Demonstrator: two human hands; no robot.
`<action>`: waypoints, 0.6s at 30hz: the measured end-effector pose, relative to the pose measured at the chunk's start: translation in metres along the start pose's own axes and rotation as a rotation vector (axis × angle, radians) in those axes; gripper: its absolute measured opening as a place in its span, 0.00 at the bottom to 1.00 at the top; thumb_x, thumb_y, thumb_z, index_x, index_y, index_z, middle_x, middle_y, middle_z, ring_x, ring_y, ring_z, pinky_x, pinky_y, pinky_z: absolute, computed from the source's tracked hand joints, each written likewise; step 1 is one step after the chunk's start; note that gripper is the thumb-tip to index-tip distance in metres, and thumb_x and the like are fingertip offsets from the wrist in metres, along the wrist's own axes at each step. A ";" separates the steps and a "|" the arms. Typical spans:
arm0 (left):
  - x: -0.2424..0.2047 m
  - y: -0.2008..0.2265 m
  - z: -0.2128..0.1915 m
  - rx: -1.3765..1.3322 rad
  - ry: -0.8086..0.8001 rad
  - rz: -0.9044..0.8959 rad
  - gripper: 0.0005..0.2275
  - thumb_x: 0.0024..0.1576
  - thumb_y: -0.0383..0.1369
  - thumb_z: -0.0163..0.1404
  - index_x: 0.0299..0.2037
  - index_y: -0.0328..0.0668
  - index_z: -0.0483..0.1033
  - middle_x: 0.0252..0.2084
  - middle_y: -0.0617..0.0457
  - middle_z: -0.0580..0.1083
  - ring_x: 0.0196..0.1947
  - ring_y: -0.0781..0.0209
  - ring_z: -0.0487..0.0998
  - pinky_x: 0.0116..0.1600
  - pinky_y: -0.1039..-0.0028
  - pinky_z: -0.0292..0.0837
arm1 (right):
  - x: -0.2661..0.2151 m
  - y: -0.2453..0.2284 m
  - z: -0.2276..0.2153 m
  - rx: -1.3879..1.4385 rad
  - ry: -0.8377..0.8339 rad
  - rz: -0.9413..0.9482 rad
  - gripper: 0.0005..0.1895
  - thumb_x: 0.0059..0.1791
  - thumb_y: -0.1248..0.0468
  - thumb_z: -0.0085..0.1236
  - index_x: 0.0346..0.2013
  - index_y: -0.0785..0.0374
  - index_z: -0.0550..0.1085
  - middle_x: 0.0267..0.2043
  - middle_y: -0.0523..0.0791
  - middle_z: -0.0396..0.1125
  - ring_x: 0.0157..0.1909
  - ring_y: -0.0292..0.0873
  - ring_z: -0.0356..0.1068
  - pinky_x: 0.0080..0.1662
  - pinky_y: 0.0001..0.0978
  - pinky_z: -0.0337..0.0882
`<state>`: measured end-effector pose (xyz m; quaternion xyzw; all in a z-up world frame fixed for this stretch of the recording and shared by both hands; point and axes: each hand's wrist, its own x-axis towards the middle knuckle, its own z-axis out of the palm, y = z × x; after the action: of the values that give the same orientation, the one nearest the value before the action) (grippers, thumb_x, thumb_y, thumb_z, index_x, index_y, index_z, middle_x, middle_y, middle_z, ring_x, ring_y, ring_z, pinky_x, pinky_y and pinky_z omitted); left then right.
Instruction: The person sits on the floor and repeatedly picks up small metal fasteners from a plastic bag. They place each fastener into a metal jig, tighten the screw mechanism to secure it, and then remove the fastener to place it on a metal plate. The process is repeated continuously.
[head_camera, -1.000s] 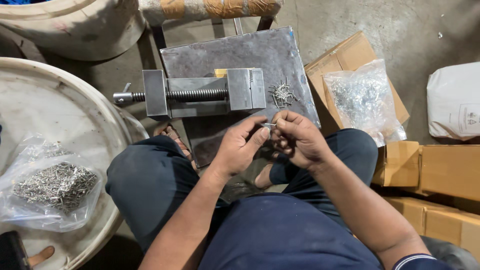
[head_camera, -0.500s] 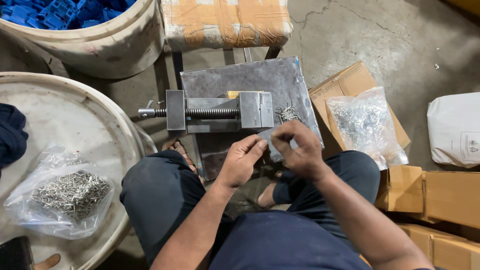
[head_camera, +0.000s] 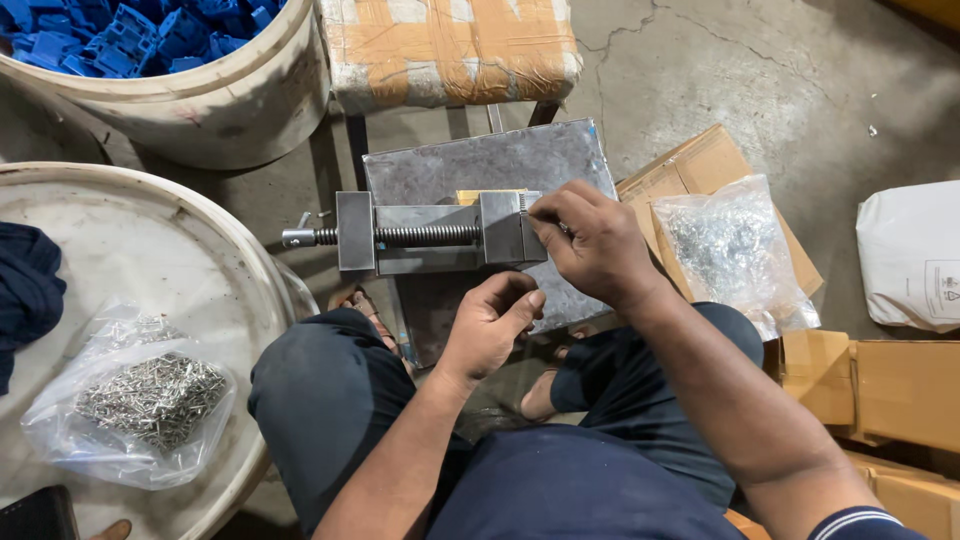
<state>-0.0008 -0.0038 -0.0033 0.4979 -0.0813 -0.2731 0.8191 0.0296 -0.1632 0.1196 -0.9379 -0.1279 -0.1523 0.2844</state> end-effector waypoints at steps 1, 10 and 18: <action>0.001 0.000 0.000 0.000 -0.002 0.007 0.08 0.62 0.32 0.55 0.43 0.33 0.76 0.31 0.56 0.75 0.30 0.71 0.72 0.36 0.79 0.69 | 0.001 0.000 0.000 -0.022 -0.004 -0.016 0.04 0.49 0.68 0.63 0.38 0.63 0.78 0.38 0.47 0.72 0.37 0.50 0.75 0.39 0.37 0.73; -0.001 0.011 0.001 0.068 0.004 0.035 0.07 0.61 0.30 0.55 0.45 0.34 0.77 0.33 0.58 0.75 0.31 0.73 0.73 0.37 0.80 0.70 | -0.034 0.028 -0.011 0.020 0.060 0.160 0.06 0.51 0.67 0.63 0.42 0.63 0.79 0.39 0.48 0.73 0.37 0.47 0.75 0.40 0.33 0.74; -0.004 0.007 0.002 -0.010 -0.050 0.017 0.07 0.63 0.30 0.54 0.46 0.34 0.75 0.34 0.57 0.75 0.33 0.73 0.73 0.38 0.80 0.71 | -0.101 0.068 -0.009 -0.040 -0.008 0.234 0.06 0.50 0.66 0.62 0.42 0.62 0.79 0.41 0.48 0.73 0.44 0.51 0.74 0.45 0.37 0.72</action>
<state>-0.0018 -0.0005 0.0045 0.4861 -0.1044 -0.2791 0.8216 -0.0434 -0.2379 0.0567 -0.9524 -0.0157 -0.1169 0.2810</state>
